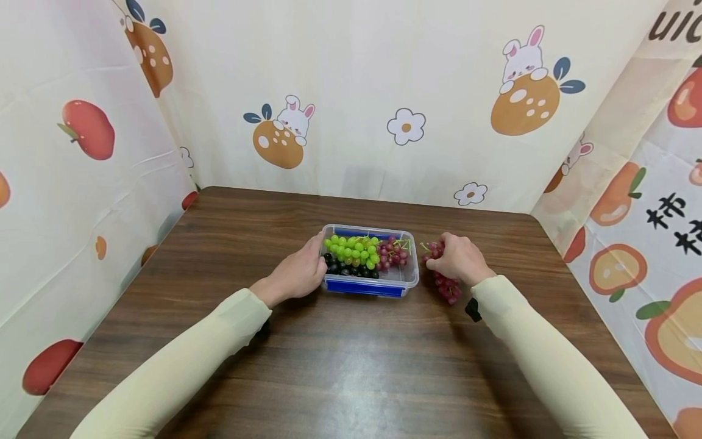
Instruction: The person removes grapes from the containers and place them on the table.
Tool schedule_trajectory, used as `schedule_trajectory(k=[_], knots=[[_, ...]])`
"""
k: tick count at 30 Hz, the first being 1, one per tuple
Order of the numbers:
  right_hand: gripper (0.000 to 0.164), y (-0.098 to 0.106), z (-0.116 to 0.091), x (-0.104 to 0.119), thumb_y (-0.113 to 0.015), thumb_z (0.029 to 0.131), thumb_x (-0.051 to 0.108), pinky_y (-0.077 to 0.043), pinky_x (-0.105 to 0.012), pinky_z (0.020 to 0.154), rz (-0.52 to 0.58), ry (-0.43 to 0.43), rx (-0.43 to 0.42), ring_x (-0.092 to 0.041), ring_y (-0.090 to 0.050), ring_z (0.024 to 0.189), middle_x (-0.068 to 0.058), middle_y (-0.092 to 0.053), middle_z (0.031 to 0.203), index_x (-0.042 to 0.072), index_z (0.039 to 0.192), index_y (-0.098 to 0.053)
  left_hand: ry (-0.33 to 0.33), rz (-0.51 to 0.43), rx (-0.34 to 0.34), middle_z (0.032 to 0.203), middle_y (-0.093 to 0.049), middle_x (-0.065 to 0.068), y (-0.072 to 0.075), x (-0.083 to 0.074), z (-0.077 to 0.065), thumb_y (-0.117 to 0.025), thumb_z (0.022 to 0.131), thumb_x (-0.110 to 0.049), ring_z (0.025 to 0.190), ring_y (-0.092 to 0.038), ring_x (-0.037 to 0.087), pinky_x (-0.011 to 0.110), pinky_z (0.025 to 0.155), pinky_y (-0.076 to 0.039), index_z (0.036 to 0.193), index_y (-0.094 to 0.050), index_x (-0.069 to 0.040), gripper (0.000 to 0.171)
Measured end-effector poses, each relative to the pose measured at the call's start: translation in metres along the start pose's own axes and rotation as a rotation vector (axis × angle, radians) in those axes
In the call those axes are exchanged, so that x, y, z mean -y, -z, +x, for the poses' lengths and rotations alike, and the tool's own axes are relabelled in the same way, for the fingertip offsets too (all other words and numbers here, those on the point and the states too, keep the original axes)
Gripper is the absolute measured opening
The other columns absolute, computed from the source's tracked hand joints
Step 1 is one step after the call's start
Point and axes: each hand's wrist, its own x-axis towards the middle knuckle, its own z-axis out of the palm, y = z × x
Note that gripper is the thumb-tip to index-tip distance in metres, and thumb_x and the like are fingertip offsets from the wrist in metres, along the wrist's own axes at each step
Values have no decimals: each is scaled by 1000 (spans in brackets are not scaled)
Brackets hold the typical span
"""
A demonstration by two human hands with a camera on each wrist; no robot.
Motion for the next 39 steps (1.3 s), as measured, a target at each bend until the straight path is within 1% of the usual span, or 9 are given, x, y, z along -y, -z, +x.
schedule_trajectory(k=[3, 7, 12, 15, 18, 21, 28, 36, 39], knots=[[65, 0, -1, 0, -75, 87, 37, -52, -52, 87, -8, -7, 4, -35, -61, 97, -24, -66, 115, -3, 135, -55, -1, 2, -2, 168, -19, 19, 0, 0, 0, -32, 106, -23, 123, -59, 31, 44, 92, -52, 164, -5, 0, 68], [68, 1, -1, 1, -76, 87, 39, -52, -54, 88, -20, -8, 4, -37, -62, 99, -25, -65, 117, -2, 137, -54, -2, -12, -4, 168, -19, 18, -1, 1, 0, -32, 105, -22, 85, -64, 26, 39, 67, -51, 164, -5, -2, 68], [72, 2, -2, 1, -77, 86, 41, -52, -53, 87, -29, -3, -1, -37, -62, 99, -25, -66, 117, -1, 140, -52, 6, -39, -2, 169, -19, 16, -1, 1, 0, -31, 105, -22, 54, -46, 20, 34, 50, -39, 165, -4, -5, 68], [74, 2, -3, 0, -77, 86, 41, -52, -52, 84, -33, 4, -8, -37, -62, 99, -25, -66, 116, 0, 141, -51, 9, -32, -3, 169, -18, 16, -2, 2, 0, -32, 105, -22, 62, -55, 24, 38, 55, -45, 165, -4, -4, 68], [75, 2, -3, 0, -77, 85, 40, -52, -51, 82, -38, 11, -16, -38, -63, 99, -25, -66, 116, 1, 143, -50, 7, -23, -7, 169, -18, 18, -2, 2, 0, -34, 106, -21, 99, -67, 32, 45, 80, -55, 164, -5, -2, 68], [77, 2, -3, -1, -77, 85, 40, -52, -53, 83, -41, 15, -20, -39, -63, 101, -25, -66, 119, 1, 144, -49, 7, -18, -12, 168, -20, 19, -2, 2, 0, -35, 106, -21, 134, -53, 34, 49, 104, -48, 164, -7, 1, 67], [78, 1, -3, -1, -76, 86, 39, -51, -57, 90, -37, 20, -15, -40, -62, 110, -22, -65, 124, -1, 147, -46, 6, -14, -9, 168, -19, 18, -3, 2, 0, -33, 106, -23, 116, -62, 32, 46, 89, -53, 164, -5, -1, 68], [79, 3, -4, -2, -76, 86, 38, -50, -59, 93, -32, 22, -26, -42, -60, 114, -23, -64, 126, -1, 148, -45, 5, -10, -12, 168, -19, 17, -3, 2, 0, -34, 106, -23, 122, -60, 31, 46, 92, -52, 164, -6, -1, 68], [79, 3, -4, -2, -77, 86, 38, -49, -60, 96, -29, 23, -32, -43, -59, 116, -24, -63, 127, -1, 149, -45, 3, -15, -11, 169, -19, 17, -3, 2, 0, -34, 106, -21, 97, -65, 30, 44, 74, -53, 164, -5, -2, 67]])
